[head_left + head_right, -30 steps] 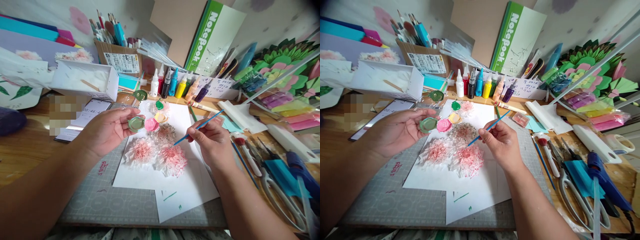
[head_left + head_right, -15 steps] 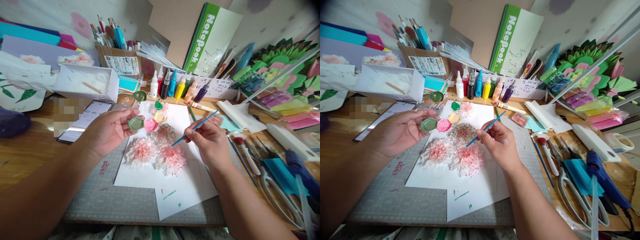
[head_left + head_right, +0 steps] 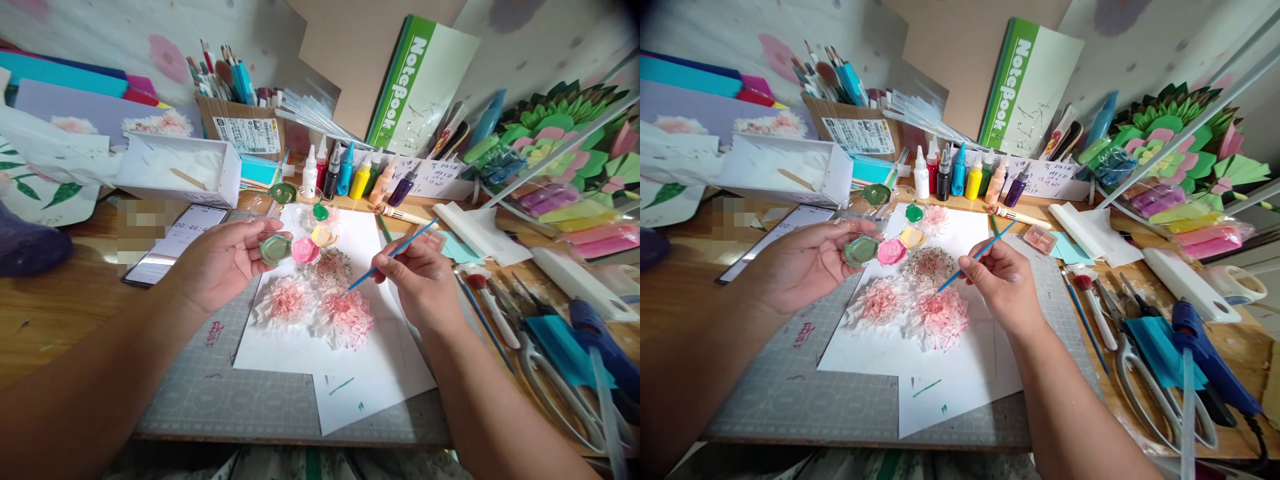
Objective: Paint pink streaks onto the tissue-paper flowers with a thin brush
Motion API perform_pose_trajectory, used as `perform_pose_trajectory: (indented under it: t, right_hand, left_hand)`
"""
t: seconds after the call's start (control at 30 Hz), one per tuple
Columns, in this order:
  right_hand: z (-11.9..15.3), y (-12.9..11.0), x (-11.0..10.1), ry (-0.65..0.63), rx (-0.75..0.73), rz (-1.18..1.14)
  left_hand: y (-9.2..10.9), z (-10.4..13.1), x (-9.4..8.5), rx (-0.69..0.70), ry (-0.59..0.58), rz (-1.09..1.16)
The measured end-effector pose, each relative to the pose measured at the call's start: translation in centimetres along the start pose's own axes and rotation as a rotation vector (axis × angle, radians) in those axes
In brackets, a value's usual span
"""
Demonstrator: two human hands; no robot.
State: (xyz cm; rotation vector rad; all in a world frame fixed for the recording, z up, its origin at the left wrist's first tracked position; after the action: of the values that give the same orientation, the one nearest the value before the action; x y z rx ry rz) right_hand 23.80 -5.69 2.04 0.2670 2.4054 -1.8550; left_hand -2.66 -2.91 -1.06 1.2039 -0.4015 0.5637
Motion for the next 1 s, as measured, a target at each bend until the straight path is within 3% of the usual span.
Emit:
perform_pose_trajectory:
  t: [0.57,1.0]
  right_hand:
    - [-0.5,-0.8,-1.0,0.082,-0.043,-0.106]
    - [-0.2,-1.2,0.7,-0.033,-0.084,-0.024]
  left_hand:
    - [0.2,0.0,0.1,0.038,0.017,-0.007]
    - [0.0,-0.2,0.2,0.028,0.015,-0.014]
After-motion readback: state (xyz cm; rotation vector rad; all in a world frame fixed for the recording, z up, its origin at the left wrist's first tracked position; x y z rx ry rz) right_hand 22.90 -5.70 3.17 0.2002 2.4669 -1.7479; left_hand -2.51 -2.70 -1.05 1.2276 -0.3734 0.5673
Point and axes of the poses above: each hand's wrist, its own z-axis away from the middle knuckle, its own x-axis out of the palm, y = z × x, the point moved 10 cm from there along -z, towards the middle knuckle, and after that the axes turned 14 degrees about z, right-handed, at the moved point
